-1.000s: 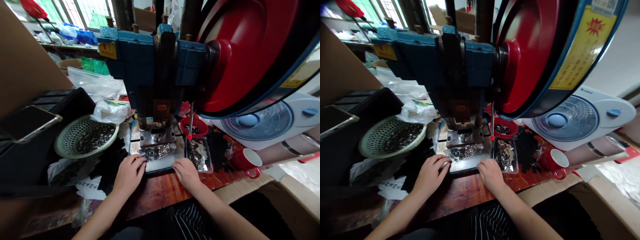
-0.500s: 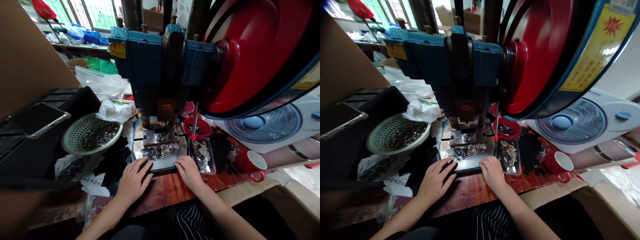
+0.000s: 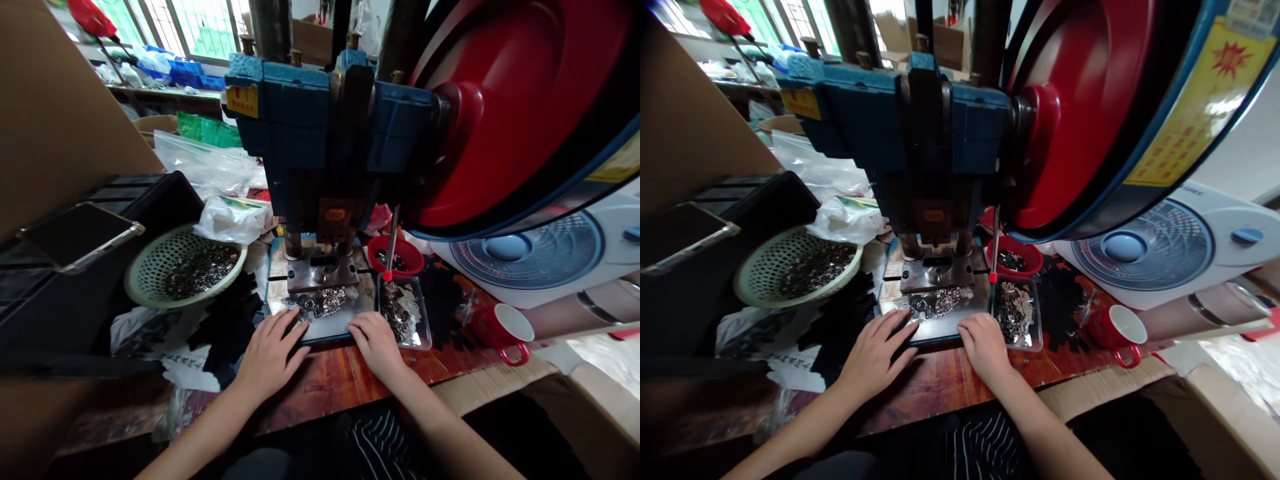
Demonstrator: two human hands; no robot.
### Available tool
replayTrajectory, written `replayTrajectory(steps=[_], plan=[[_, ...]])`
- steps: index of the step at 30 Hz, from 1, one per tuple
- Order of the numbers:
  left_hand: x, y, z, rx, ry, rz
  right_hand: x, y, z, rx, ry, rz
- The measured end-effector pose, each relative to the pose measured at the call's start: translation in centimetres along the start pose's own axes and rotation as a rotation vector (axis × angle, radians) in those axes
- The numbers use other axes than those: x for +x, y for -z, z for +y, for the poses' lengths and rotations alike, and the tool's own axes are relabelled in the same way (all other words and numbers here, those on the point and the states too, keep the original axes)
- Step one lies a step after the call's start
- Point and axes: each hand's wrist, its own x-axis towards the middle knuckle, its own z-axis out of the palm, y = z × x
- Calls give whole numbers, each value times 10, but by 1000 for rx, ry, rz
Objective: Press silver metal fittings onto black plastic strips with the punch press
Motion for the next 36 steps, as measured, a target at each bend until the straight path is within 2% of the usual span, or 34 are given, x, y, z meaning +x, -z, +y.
replayTrajectory(steps=[9, 15, 20, 26, 29, 33, 36], plan=[[-5, -7, 1, -127, -90, 150, 1, 2, -1, 30, -13, 10], [1, -7, 0, -162, -13, 93, 2, 3, -2, 42, -27, 20], [-1, -9, -4, -131, -27, 59, 1, 3, -3, 40, -37, 20], [-3, -9, -7, -167, -34, 116, 1, 3, -3, 46, -39, 16], [4, -8, -7, -181, 18, 158, 1, 3, -3, 42, -42, 8], [22, -7, -6, -196, 155, 217, 2, 2, -4, 38, -38, 17], [36, -2, -6, -234, 273, 182, 5, 2, -5, 37, -34, 33]])
